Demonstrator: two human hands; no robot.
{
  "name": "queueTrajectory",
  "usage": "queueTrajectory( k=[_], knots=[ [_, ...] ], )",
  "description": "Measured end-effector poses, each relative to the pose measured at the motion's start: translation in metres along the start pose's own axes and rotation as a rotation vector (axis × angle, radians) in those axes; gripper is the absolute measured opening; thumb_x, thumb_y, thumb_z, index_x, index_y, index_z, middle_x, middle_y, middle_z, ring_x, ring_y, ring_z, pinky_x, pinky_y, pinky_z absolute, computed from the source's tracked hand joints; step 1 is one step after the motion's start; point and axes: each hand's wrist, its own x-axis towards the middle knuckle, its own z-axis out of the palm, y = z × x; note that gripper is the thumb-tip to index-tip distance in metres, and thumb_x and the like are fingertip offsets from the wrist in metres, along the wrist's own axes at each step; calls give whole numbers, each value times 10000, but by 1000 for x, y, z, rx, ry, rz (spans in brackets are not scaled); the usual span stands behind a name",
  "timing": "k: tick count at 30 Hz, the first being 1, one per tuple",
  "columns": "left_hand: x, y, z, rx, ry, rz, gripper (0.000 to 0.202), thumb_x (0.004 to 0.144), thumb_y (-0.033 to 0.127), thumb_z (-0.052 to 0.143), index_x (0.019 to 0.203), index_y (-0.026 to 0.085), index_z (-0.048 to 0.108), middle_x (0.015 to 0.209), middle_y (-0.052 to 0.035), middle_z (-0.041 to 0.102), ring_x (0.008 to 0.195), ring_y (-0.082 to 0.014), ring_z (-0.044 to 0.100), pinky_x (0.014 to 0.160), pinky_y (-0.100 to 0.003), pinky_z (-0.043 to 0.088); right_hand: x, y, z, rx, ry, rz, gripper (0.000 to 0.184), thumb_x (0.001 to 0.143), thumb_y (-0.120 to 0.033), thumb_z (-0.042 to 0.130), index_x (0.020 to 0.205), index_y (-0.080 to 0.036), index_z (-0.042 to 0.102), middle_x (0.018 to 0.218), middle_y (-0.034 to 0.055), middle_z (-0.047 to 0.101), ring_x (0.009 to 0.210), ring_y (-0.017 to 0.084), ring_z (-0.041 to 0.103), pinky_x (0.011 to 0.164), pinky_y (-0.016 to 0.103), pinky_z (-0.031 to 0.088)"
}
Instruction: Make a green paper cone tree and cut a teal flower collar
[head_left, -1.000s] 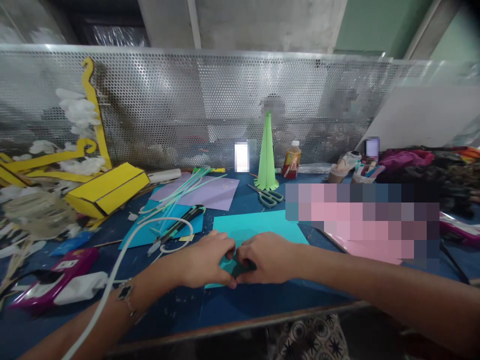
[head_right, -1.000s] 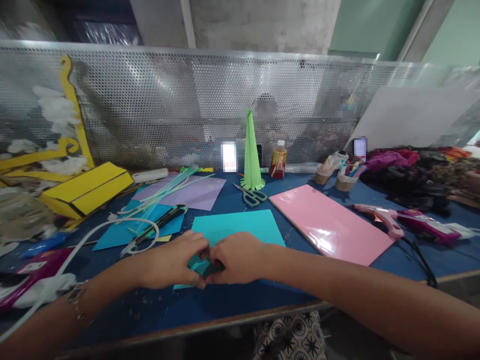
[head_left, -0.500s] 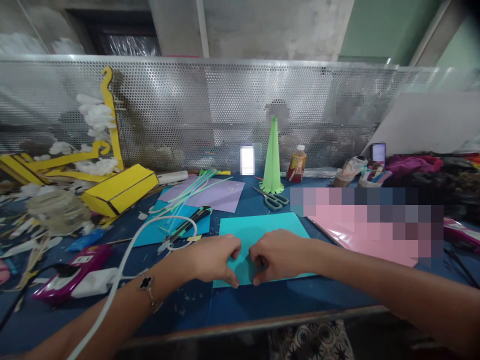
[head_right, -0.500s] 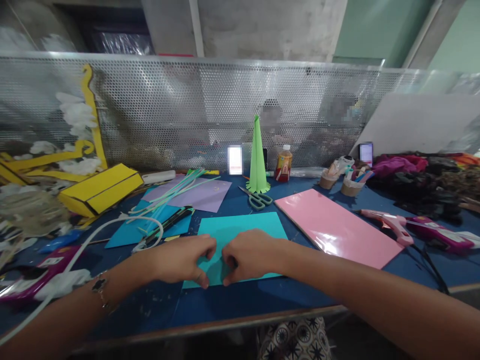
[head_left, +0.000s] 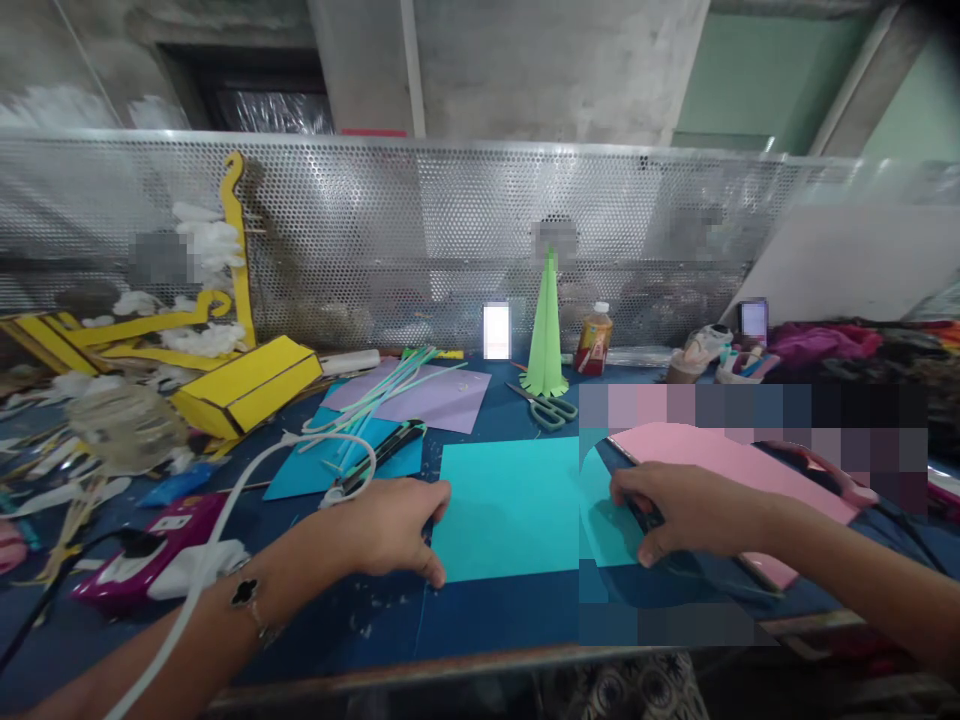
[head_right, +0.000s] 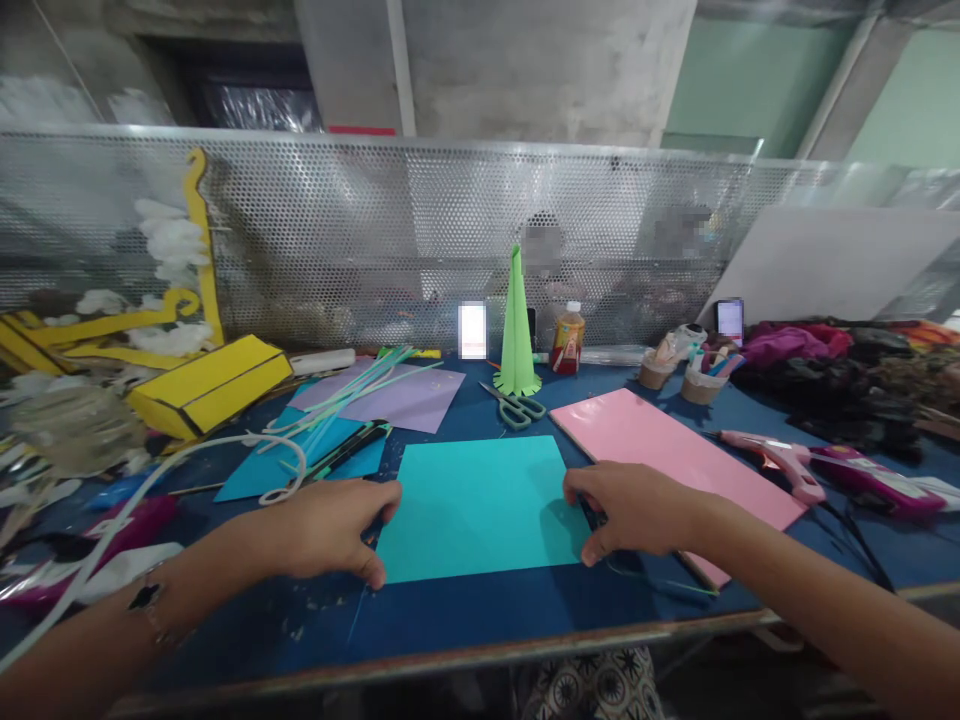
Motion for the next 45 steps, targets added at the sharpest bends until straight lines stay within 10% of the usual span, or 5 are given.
queueTrajectory(
  k=[11,19,29,39,45],
  knots=[
    [6,-7,-3,78,0,-24,537,611,561,807,957,251,538,916,-41,721,799,-294,662,540,-314,282,-16,43,20,7,149,-257,693,803,-530,798,1448,-372,598,1612,82,451,1436,420,445,1139,595,406],
    [6,-24,4,-62,53,81,591,595,626,802,959,245,535,908,-8,643,800,-250,609,592,-297,307,-13,39,41,-408,502,-667,361,990,-203,535,1325,-219,671,1241,113,746,1113,254,703,947,443,561],
    [0,-25,-2,-209,1,90,647,549,611,863,974,239,547,864,31,562,736,-190,531,585,-276,316,-1,37,44,-465,828,-748,216,975,-136,552,1162,-179,650,1072,98,765,938,216,701,839,385,562],
    [-1,-23,27,-988,564,-87,463,881,704,510,912,243,476,696,43,547,588,-174,558,580,-307,442,-35,10,30,-302,1165,-608,247,831,-40,665,985,-232,651,760,17,678,681,187,627,679,344,526],
    [-7,14,25,-1651,307,-8,542,795,591,734,1139,236,512,1160,-84,706,905,-284,751,818,-437,586,-49,-40,51,-343,1038,-729,164,909,-113,636,979,-248,698,730,20,700,627,186,627,637,369,528]
  ],
)
